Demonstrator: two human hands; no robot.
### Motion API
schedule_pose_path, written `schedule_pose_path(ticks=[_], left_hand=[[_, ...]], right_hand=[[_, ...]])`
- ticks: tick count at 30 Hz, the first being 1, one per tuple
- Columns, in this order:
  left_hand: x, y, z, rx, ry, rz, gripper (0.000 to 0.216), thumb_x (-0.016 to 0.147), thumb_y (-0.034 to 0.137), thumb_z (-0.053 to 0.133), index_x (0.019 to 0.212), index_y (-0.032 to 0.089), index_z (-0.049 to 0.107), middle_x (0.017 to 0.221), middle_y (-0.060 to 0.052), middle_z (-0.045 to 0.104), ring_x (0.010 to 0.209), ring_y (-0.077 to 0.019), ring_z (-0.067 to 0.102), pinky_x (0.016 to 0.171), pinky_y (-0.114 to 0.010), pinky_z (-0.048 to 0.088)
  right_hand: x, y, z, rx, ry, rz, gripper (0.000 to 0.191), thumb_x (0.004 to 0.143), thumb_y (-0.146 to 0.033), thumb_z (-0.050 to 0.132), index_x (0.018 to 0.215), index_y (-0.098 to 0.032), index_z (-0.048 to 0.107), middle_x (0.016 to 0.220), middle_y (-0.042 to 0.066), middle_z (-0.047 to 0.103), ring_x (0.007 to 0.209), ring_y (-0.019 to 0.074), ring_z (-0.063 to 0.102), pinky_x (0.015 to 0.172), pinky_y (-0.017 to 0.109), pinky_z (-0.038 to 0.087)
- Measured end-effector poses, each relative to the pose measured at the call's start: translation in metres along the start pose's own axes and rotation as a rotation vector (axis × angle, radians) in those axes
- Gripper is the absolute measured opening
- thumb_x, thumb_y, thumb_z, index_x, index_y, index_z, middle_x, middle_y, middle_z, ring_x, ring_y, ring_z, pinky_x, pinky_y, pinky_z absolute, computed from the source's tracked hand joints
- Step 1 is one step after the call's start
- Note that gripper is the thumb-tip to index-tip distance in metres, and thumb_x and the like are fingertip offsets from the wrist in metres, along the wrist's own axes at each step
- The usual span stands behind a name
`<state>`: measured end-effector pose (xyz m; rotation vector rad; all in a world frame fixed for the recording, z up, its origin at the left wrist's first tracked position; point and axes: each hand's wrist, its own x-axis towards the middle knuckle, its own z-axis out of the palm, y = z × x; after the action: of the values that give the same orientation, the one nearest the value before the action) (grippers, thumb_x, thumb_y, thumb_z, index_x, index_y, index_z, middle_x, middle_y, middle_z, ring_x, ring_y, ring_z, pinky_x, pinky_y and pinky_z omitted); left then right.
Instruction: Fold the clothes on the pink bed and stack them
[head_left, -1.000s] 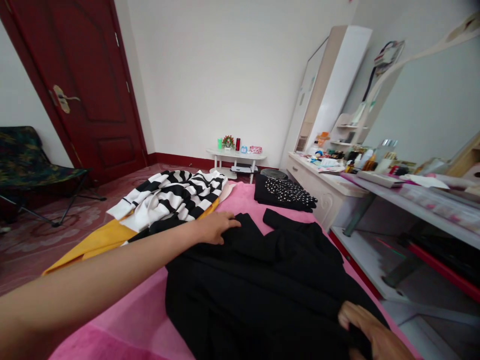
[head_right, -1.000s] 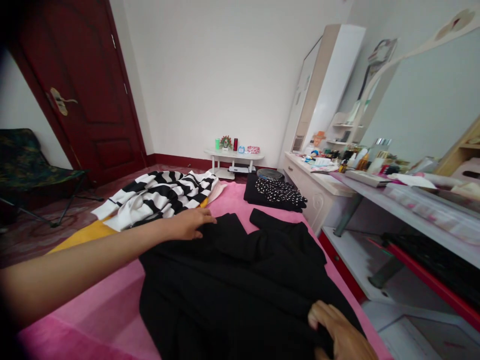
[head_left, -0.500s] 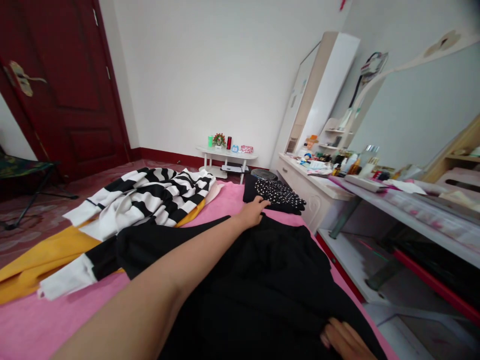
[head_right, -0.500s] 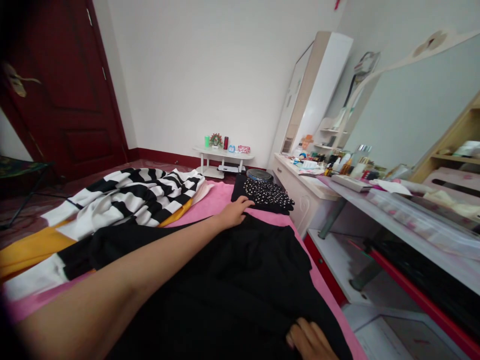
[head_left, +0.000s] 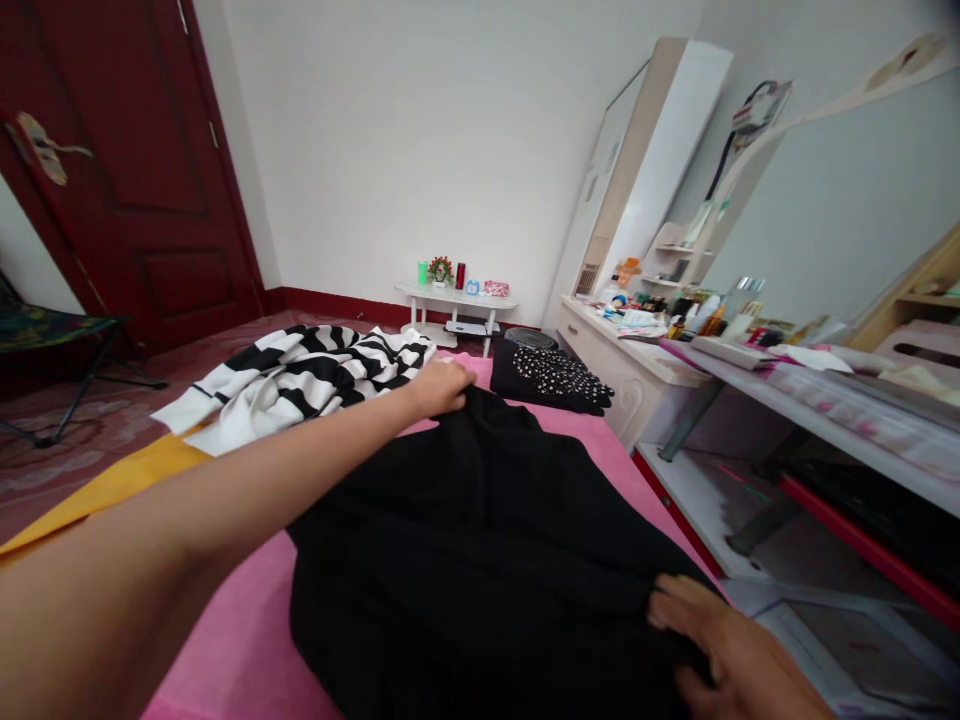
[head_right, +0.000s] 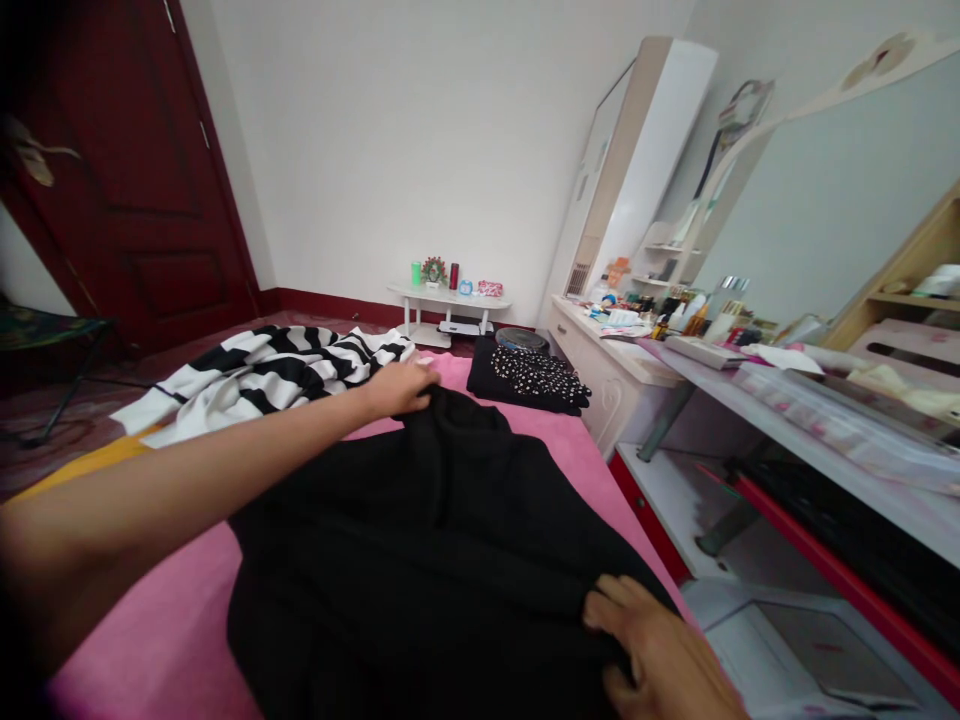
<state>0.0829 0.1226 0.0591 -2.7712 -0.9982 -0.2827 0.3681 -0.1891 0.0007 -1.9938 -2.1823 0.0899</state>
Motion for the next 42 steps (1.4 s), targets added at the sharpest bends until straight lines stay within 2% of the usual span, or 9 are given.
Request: schedule_pose_path(ticks=[3, 8, 12, 15, 20, 27, 33, 37, 42], left_hand=[[-0.050, -0.039, -0.040, 0.114, 0.082, -0.077, 0.032, 0.080, 0.031, 0.048, 0.108, 0.020, 0.059, 0.105, -0.008, 0.063, 0.097, -0.0266, 0.059, 0.079, -0.034, 0.044], [-0.141, -0.054, -0.066, 0.113, 0.089, -0.245, 0.033, 0.083, 0.036, 0.047, 0.110, 0.023, 0.060, 0.110, -0.005, 0.062, 0.096, -0.0237, 0.059, 0.082, -0.032, 0.042], [-0.202, -0.027, -0.047, -0.078, -0.092, -0.124, 0.041, 0.082, 0.051, 0.052, 0.112, 0.025, 0.062, 0.112, -0.007, 0.061, 0.102, -0.0228, 0.056, 0.090, -0.032, 0.042], [-0.224, -0.002, -0.024, -0.173, -0.143, -0.118, 0.080, 0.067, 0.069, 0.059, 0.133, 0.027, 0.047, 0.135, -0.012, 0.046, 0.120, -0.0311, 0.045, 0.100, -0.042, 0.036], [-0.212, 0.036, 0.004, -0.250, -0.221, -0.239, 0.112, 0.053, 0.079, 0.061, 0.146, 0.033, 0.019, 0.150, -0.016, 0.023, 0.130, -0.0396, 0.034, 0.101, -0.054, 0.031], [-0.184, 0.061, 0.027, -0.142, -0.212, -0.329, 0.107, 0.052, 0.065, 0.068, 0.144, 0.032, 0.024, 0.141, -0.019, 0.035, 0.128, -0.0427, 0.033, 0.097, -0.058, 0.031], [-0.175, 0.055, 0.034, -0.156, -0.103, -0.349, 0.078, 0.061, 0.045, 0.065, 0.133, 0.030, 0.040, 0.116, -0.014, 0.051, 0.105, -0.0334, 0.051, 0.087, -0.046, 0.042], [-0.170, 0.053, 0.038, -0.189, -0.077, -0.392, 0.070, 0.062, 0.042, 0.065, 0.127, 0.027, 0.043, 0.107, -0.011, 0.053, 0.099, -0.0304, 0.053, 0.085, -0.042, 0.043], [-0.176, 0.053, 0.032, -0.253, -0.052, -0.329, 0.055, 0.068, 0.036, 0.060, 0.120, 0.028, 0.046, 0.100, -0.008, 0.056, 0.094, -0.0277, 0.056, 0.079, -0.038, 0.045]], right_hand=[[0.040, 0.010, -0.050, -0.043, 0.096, -0.094, 0.024, 0.059, -0.011, 0.049, 0.075, -0.025, 0.060, 0.086, -0.001, 0.064, 0.086, 0.0180, 0.060, 0.077, 0.026, 0.047], [0.115, 0.031, -0.099, -0.223, 0.762, 0.107, 0.027, 0.075, -0.020, 0.050, 0.100, -0.019, 0.060, 0.120, 0.012, 0.052, 0.117, 0.0281, 0.044, 0.097, 0.040, 0.035], [0.135, 0.033, -0.059, -0.170, 0.545, 0.139, 0.047, 0.074, -0.021, 0.056, 0.121, -0.017, 0.052, 0.129, 0.015, 0.045, 0.122, 0.0301, 0.042, 0.098, 0.041, 0.037], [0.133, 0.029, -0.016, -0.113, 0.308, 0.054, 0.046, 0.074, -0.027, 0.058, 0.119, -0.019, 0.054, 0.133, 0.013, 0.043, 0.120, 0.0279, 0.047, 0.098, 0.038, 0.040], [0.148, 0.015, 0.005, 0.080, 0.185, 0.211, 0.067, 0.073, -0.055, 0.060, 0.126, -0.014, 0.051, 0.125, 0.017, 0.054, 0.116, 0.0309, 0.052, 0.098, 0.041, 0.041], [0.224, 0.000, 0.012, 0.598, -0.118, 0.663, 0.108, 0.060, -0.085, 0.046, 0.144, -0.020, 0.023, 0.139, 0.024, 0.040, 0.104, 0.0390, 0.058, 0.075, 0.053, 0.049], [0.266, -0.008, 0.032, 0.182, -0.099, 0.553, 0.066, 0.051, -0.061, 0.070, 0.099, -0.016, 0.066, 0.106, 0.019, 0.064, 0.095, 0.0413, 0.060, 0.076, 0.053, 0.048], [0.260, -0.016, 0.035, -0.001, 0.006, 0.535, 0.028, 0.056, -0.040, 0.067, 0.078, -0.022, 0.068, 0.085, 0.013, 0.068, 0.082, 0.0366, 0.064, 0.063, 0.045, 0.049], [0.225, -0.020, 0.039, -0.100, 0.168, 0.510, 0.023, 0.064, -0.030, 0.055, 0.083, -0.025, 0.066, 0.085, 0.012, 0.068, 0.080, 0.0319, 0.065, 0.058, 0.037, 0.045]])
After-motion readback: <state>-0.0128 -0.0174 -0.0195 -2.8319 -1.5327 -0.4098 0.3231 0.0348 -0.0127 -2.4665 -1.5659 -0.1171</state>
